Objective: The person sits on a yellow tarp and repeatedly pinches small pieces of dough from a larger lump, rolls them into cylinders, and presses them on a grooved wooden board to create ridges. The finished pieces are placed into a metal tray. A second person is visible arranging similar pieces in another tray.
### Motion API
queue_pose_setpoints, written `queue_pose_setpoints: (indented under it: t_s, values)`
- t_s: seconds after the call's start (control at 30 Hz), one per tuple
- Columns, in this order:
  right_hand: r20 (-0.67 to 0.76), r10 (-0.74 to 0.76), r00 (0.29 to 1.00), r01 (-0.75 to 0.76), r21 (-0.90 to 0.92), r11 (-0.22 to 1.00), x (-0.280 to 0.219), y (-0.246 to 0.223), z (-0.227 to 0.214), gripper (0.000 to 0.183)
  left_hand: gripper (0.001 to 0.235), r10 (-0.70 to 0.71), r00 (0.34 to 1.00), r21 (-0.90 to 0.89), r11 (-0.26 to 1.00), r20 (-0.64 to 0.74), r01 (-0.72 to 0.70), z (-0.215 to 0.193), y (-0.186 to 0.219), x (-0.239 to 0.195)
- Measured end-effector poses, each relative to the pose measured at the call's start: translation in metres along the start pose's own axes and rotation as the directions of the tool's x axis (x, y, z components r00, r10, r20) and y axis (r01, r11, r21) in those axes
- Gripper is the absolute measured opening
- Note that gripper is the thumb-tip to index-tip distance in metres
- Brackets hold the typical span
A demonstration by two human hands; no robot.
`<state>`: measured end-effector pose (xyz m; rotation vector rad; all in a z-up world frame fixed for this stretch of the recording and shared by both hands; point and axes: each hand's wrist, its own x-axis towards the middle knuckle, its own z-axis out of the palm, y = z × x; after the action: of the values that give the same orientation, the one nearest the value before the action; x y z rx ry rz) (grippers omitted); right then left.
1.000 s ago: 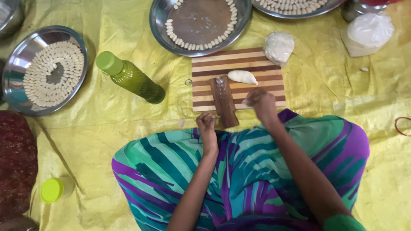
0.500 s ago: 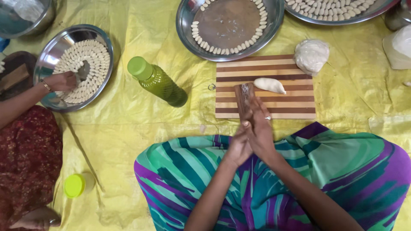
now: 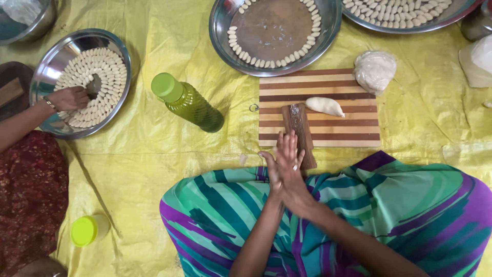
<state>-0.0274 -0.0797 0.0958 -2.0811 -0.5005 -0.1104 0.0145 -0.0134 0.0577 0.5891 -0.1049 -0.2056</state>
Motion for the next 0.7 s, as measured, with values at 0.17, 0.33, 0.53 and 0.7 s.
queue_pose_setpoints:
  t_s: [0.17,0.33,0.53,0.7]
  values:
    - [0.085,0.112,0.99,-0.117,0.055,0.992,0.011,-0.019,-0.017,0.076,0.099,-0.004,0.999,0.115,0.993,0.046,-0.002,-0.007,-0.011,-0.002]
    - [0.014,-0.051,0.999,0.051,-0.002,0.999,0.009,-0.026,-0.019,0.073,0.088,0.009,0.998,0.165,0.986,0.065,-0.02,-0.002,-0.004,-0.004]
    - [0.02,0.133,0.991,-0.134,0.085,0.987,0.005,0.0,-0.001,0.072,0.089,0.044,0.995,0.131,0.991,-0.093,-0.031,0.011,0.002,0.0]
    - [0.111,0.5,0.859,-0.457,0.606,0.651,-0.018,0.013,0.007,0.054,0.076,0.52,0.716,0.478,0.829,-0.465,-0.291,-0.01,0.01,0.01]
